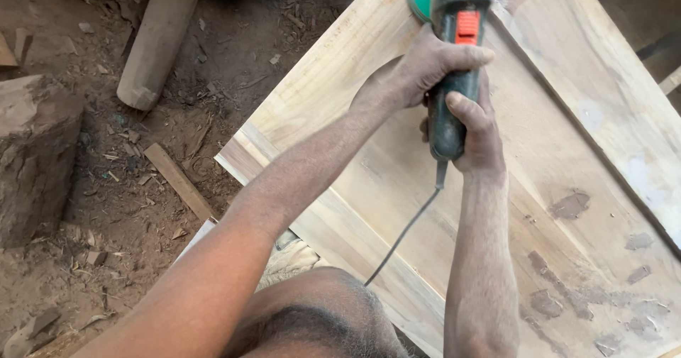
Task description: The person uses an angle grinder with a sanding disc to smooth the surface of a large wooden board. They move the tool across the wood in sweeping motions, generating dust as they work.
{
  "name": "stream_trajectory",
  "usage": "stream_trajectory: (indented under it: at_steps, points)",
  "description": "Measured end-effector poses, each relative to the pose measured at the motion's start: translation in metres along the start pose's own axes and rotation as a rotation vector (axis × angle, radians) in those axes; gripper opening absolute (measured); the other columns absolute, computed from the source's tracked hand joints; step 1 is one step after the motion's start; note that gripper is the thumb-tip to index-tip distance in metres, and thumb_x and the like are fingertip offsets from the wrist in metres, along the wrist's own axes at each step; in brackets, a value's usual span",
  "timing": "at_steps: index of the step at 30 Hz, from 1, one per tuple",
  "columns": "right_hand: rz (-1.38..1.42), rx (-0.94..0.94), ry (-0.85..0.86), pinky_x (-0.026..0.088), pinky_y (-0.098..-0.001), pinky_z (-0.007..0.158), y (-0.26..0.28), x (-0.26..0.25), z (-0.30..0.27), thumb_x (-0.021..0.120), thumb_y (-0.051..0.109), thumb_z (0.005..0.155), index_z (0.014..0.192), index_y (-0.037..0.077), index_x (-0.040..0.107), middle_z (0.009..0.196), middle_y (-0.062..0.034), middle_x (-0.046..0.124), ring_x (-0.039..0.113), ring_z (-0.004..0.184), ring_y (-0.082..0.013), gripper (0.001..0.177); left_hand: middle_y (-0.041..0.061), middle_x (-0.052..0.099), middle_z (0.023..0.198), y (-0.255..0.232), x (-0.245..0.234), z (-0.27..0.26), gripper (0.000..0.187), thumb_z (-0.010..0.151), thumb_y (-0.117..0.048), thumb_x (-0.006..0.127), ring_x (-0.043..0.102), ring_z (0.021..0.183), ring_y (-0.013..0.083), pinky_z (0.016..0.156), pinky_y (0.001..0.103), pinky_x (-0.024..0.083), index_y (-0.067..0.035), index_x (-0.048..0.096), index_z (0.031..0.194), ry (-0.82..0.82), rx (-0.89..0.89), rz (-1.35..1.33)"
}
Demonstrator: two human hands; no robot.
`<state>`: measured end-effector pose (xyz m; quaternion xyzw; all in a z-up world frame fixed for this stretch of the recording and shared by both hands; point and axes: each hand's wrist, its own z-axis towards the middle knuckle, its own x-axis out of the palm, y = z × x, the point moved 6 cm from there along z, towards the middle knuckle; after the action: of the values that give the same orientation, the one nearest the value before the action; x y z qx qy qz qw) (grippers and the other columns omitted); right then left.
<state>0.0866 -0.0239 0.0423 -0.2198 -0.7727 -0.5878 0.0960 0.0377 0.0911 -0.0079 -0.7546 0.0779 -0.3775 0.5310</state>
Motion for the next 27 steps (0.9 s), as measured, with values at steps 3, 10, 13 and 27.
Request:
stream_trajectory:
  at_steps: [3, 10, 13, 27]
  points:
    - [-0.066, -0.009, -0.064, 0.061, -0.0334, 0.057, 0.005, -0.007, -0.019, 0.073, 0.033, 0.085, 0.158, 0.004, 0.033, 0.107, -0.0164, 0.062, 0.067, 0.072, -0.0223, 0.088, 0.008, 0.064, 0.082, 0.014, 0.019, -0.003, 0.042, 0.071, -0.026, 0.086, 0.069, 0.07, 0.0179, 0.064, 0.034, 0.067, -0.003, 0.061, 0.095, 0.013, -0.022, 0.041]
    - [-0.08, -0.022, -0.217, 0.062, -0.0311, 0.055, 0.006, -0.027, -0.062, 0.074, 0.035, 0.082, 0.153, 0.003, 0.034, 0.107, -0.0164, 0.06, 0.068, 0.07, -0.0216, 0.087, 0.01, 0.068, 0.08, 0.051, 0.061, -0.012, 0.044, 0.068, -0.032, 0.087, 0.072, 0.073, 0.0187, 0.066, 0.035, 0.067, -0.003, 0.066, 0.094, 0.057, -0.087, 0.131]
    - [-0.107, -0.067, -0.253, 0.063, -0.0293, 0.056, 0.006, -0.032, -0.072, 0.073, 0.037, 0.084, 0.154, 0.002, 0.035, 0.107, -0.0166, 0.06, 0.068, 0.07, -0.0201, 0.087, 0.012, 0.065, 0.08, 0.061, 0.081, -0.011, 0.047, 0.066, -0.032, 0.087, 0.071, 0.07, 0.022, 0.064, 0.037, 0.068, -0.001, 0.065, 0.093, 0.109, -0.13, 0.105]
    - [-0.043, -0.073, -0.142, 0.062, -0.0329, 0.058, 0.019, -0.036, -0.017, 0.068, 0.029, 0.089, 0.152, 0.003, 0.033, 0.104, -0.0158, 0.06, 0.066, 0.071, -0.0216, 0.076, 0.01, 0.064, 0.082, 0.035, 0.056, 0.036, 0.046, 0.068, -0.029, 0.089, 0.069, 0.072, 0.0191, 0.064, 0.034, 0.066, -0.002, 0.064, 0.096, 0.091, -0.047, 0.058]
